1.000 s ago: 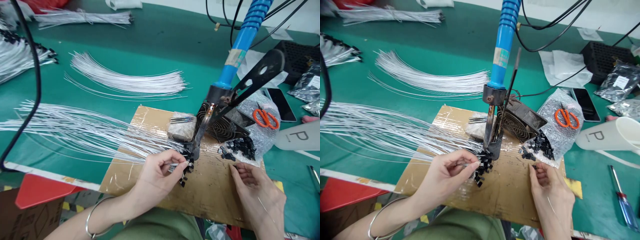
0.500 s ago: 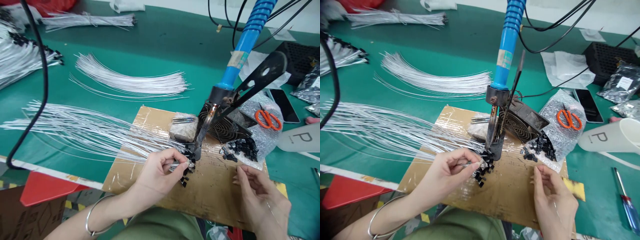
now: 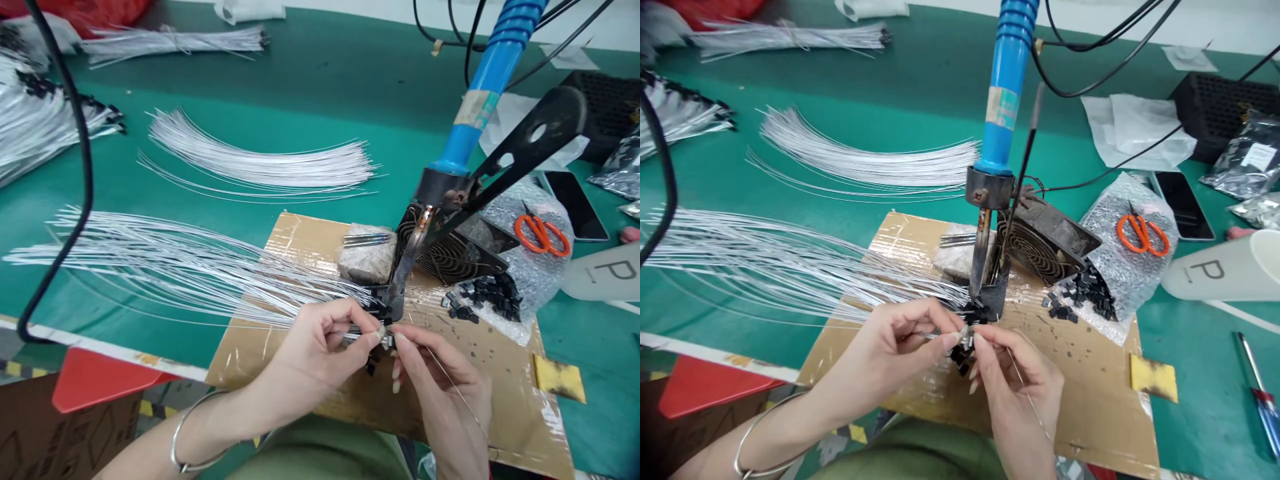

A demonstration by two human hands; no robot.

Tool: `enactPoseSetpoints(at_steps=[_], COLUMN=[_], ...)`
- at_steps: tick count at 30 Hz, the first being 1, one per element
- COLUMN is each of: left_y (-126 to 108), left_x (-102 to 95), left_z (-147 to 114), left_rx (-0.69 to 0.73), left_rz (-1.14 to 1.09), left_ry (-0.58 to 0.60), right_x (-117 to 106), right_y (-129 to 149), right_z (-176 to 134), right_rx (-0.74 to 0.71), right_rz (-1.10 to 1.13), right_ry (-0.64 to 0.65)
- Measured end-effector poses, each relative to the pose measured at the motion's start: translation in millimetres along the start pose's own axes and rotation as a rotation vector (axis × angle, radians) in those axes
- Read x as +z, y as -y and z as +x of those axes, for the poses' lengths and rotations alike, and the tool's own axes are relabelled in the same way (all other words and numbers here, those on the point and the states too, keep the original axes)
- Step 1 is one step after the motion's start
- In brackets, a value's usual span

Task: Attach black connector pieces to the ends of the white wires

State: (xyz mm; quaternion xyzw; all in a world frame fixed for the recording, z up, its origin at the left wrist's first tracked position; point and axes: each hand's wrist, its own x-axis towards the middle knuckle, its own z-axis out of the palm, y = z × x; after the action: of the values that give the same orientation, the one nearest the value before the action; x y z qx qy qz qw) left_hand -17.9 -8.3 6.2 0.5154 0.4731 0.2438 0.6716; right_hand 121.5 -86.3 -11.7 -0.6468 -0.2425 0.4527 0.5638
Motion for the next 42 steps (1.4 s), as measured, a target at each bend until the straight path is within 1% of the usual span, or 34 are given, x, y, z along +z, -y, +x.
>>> enactPoseSetpoints(at_steps=[4, 9, 14, 19, 21, 25, 34, 36, 40, 42], left_y=[0.3, 0.2, 0.5, 1.9, 2.6, 3.8, 0.7, -0.6, -2.7, -3.5], left_x=[-0.3, 0.4, 0.7, 1.8, 2.4, 3.0, 3.3, 2.8, 2.0, 2.2], left_z=[-0.3, -0.8, -0.6, 0.5, 1.2, 3.1, 8.7, 9.7, 11.9, 13.2], left_rx=[0.009, 0.026, 0.030, 0.037, 0.041, 0.035, 0.057, 0.064, 0.065, 0.063], left_rz=[-0.044, -0.101, -0.103, -0.082, -0.076, -0.034, 0.058, 0.059, 0.051, 0.055], left_ry=[-0.004, -0.006, -0.011, -0.028, -0.032, -0.042, -0.093, -0.103, -0.117, -0.121], right_x=[1.6, 2.0, 0.2, 0.8, 0.3, -2.8, -5.1, -7.1, -10.5, -10.7], right_y=[-1.1, -1.6, -3.0, -6.0, -7.3, -9.4, -10.4, -11.4, -12.2, -11.5], right_z=[0.6, 0.3, 0.8, 0.0, -0.2, -0.8, -7.4, -5.3, 2.4, 5.3], right_rx=[-0.002, -0.030, -0.083, -0.097, -0.124, -0.225, -0.172, -0.217, -0.374, -0.421], right_rz=[-0.004, -0.025, -0.084, -0.091, -0.119, -0.194, -0.294, -0.310, -0.287, -0.274], right_ry=[-0.025, -0.026, -0.008, -0.025, -0.026, -0.017, -0.101, -0.086, -0.042, -0.001])
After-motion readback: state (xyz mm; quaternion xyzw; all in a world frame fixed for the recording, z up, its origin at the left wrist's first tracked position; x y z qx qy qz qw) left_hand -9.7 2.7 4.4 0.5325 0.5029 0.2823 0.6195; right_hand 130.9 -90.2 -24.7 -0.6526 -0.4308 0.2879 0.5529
